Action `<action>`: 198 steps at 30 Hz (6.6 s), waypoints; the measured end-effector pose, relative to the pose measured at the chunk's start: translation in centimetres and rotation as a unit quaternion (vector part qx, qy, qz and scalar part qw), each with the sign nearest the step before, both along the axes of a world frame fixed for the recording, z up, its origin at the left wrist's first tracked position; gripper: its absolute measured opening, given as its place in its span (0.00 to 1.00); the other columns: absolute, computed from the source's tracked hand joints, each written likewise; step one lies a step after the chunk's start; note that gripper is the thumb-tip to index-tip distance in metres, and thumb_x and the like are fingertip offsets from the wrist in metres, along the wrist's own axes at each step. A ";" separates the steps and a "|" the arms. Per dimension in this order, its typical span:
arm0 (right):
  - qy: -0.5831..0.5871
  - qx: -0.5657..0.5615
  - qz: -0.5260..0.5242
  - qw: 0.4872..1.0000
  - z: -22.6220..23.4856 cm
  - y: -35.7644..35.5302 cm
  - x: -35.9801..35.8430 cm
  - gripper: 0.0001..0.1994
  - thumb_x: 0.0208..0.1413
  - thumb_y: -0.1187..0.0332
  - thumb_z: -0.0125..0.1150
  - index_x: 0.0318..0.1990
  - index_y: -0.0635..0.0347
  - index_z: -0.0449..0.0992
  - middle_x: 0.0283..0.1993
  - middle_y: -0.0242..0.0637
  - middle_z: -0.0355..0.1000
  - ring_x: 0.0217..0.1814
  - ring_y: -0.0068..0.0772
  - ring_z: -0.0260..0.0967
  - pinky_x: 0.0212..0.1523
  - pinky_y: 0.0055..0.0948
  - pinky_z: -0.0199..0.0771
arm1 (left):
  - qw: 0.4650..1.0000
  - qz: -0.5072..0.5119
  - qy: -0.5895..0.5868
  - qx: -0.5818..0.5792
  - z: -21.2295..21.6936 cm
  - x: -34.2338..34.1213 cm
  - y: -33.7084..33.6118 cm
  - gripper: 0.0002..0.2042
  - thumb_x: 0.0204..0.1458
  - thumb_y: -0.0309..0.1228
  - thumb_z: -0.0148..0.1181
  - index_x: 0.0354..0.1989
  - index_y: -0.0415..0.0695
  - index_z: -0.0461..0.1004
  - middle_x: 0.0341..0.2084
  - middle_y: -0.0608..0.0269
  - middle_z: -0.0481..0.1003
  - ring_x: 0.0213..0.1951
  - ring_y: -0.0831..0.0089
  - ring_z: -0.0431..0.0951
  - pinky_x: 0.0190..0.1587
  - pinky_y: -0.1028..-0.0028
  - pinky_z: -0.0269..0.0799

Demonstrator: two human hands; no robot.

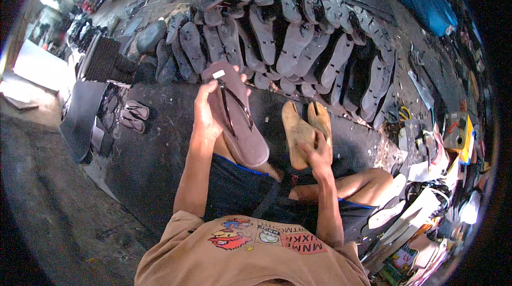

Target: The person applies adhesive to flip-flop soles and presses the straps onto the soles, repeating the process for multiple pairs. The person handles flip-flop soles and straps, using a small container of adhesive and a wooden block to press the parts together.

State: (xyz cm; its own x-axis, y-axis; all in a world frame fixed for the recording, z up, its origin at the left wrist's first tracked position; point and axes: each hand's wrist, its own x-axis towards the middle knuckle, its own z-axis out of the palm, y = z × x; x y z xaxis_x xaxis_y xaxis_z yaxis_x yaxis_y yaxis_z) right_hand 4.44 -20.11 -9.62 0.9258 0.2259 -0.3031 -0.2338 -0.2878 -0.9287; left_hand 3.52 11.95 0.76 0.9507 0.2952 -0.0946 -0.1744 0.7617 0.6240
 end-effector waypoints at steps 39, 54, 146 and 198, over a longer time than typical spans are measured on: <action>-0.243 0.029 0.154 0.957 9.5 3.6 -9.2 0.37 0.56 0.63 0.77 0.73 0.54 0.70 0.80 0.53 0.56 0.81 0.55 0.54 0.80 0.51 0.53 | 0.960 -0.093 0.263 0.027 -2.9 -10.2 -12.2 0.25 0.70 0.48 0.52 0.67 0.44 0.70 0.57 0.58 0.78 0.60 0.65 0.79 0.66 0.63 0.73; 0.343 0.484 0.056 0.803 5.7 -1.1 -12.7 0.16 0.77 0.53 0.54 0.36 0.50 0.77 0.24 0.21 0.67 0.25 0.15 0.62 0.27 0.20 0.60 | 0.949 -0.140 0.238 -0.152 0.6 -13.6 -12.4 0.42 0.55 0.67 0.56 0.61 0.37 0.71 0.48 0.44 0.81 0.45 0.49 0.83 0.50 0.53 0.79; 0.086 0.379 -0.004 0.921 6.3 0.4 -1.3 0.17 0.72 0.69 0.60 0.64 0.60 0.73 0.64 0.45 0.76 0.62 0.46 0.78 0.54 0.45 0.83 | 0.968 0.085 -0.040 0.232 2.9 -6.0 -3.5 0.37 0.62 0.19 0.62 0.79 0.41 0.52 0.71 0.49 0.66 0.73 0.58 0.67 0.74 0.54 0.62; 0.074 0.186 0.034 0.979 14.8 -1.8 -7.1 0.26 0.61 0.65 0.70 0.62 0.72 0.77 0.60 0.50 0.80 0.59 0.41 0.81 0.67 0.35 0.74 | 0.970 0.120 -0.098 0.188 3.1 0.3 -5.7 0.29 0.67 0.29 0.60 0.75 0.53 0.57 0.64 0.46 0.72 0.63 0.43 0.76 0.61 0.31 0.76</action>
State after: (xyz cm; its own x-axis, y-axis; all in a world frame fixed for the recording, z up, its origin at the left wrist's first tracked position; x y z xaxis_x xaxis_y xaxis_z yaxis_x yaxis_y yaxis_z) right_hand -2.68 -21.92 5.14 0.8575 0.4052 -0.3171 -0.3652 0.0453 -0.9298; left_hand 3.79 6.21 3.82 0.8386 0.4895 0.2390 -0.4627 0.4087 0.7867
